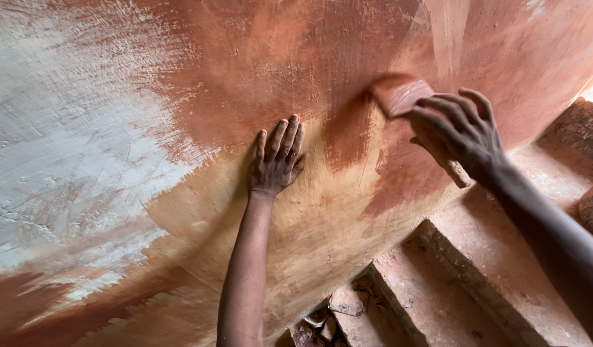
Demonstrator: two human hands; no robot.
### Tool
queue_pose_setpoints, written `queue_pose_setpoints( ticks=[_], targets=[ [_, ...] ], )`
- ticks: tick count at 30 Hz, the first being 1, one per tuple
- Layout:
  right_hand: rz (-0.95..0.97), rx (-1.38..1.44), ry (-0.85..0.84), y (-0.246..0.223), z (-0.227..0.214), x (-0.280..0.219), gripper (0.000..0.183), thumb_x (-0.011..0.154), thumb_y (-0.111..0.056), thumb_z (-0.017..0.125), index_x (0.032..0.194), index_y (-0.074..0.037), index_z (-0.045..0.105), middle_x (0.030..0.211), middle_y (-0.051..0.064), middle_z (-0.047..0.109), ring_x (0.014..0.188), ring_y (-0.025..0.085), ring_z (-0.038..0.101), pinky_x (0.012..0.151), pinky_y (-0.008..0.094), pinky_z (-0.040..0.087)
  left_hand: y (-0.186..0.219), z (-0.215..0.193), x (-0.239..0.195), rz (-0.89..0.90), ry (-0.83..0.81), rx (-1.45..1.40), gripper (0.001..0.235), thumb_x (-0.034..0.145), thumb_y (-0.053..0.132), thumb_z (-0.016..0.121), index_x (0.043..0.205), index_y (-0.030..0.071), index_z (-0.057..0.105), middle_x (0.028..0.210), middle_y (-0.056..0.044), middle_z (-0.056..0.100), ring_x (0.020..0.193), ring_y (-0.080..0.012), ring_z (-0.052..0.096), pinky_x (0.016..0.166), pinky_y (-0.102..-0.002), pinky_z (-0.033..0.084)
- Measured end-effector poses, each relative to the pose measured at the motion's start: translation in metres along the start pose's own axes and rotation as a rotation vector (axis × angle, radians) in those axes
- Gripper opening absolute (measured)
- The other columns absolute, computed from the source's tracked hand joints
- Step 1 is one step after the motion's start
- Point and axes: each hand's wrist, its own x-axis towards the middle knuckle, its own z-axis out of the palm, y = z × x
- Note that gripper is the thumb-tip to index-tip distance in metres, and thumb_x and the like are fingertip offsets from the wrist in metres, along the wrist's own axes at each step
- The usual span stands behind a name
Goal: The person applies reddish-brown paint to a wall using a wide brush. They repeatedly dip the brush into a bucket and spread the paint in broad strokes across the surface, gradually covering the underlying lighter areas.
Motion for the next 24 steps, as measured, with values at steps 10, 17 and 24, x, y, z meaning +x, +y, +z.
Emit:
queue_pose_setpoints(
  ticks=[10, 17, 24],
  targets=[
    [-0.184, 0.225, -0.837, -0.037, 0.035, -0.067, 0.061, 0.079, -0.027, 0.081, 0.136, -0.027, 0.059, 0.139, 0.001, 0.059, 0.124, 0.021, 0.054, 0.112, 0.046, 0.041, 0.001, 0.002, -0.002, 0.011, -0.113, -0.021, 0.088, 0.111, 0.071, 0.034, 0.171, 0.014, 0.006, 0.177, -0.005, 0.003, 0.163, -0.0231, 0.007, 0.132, -0.053, 0.004],
    [-0.071, -0.102, -0.116, 0.013, 0.0, -0.013, 0.059, 0.083, -0.034, 0.086, 0.135, -0.024, 0.06, 0.134, 0.005, 0.066, 0.123, 0.023, 0.059, 0.11, 0.05, 0.047, 0.01, 0.001, -0.003, -0.058, -0.168, -0.053, 0.094, 0.106, 0.078, 0.033, 0.17, 0.016, 0.001, 0.177, -0.004, -0.002, 0.164, -0.023, 0.001, 0.133, -0.053, 0.0],
    [0.186, 0.397, -0.275, -0.004, 0.005, -0.015, 0.056, 0.092, -0.032, 0.077, 0.144, -0.027, 0.058, 0.139, 0.006, 0.064, 0.122, 0.026, 0.063, 0.113, 0.047, 0.05, 0.03, -0.003, 0.005, -0.182, -0.509, -0.267, 0.108, 0.094, 0.085, 0.034, 0.166, 0.013, -0.002, 0.173, -0.005, -0.007, 0.161, -0.0258, -0.001, 0.127, -0.062, 0.0]
  ],
)
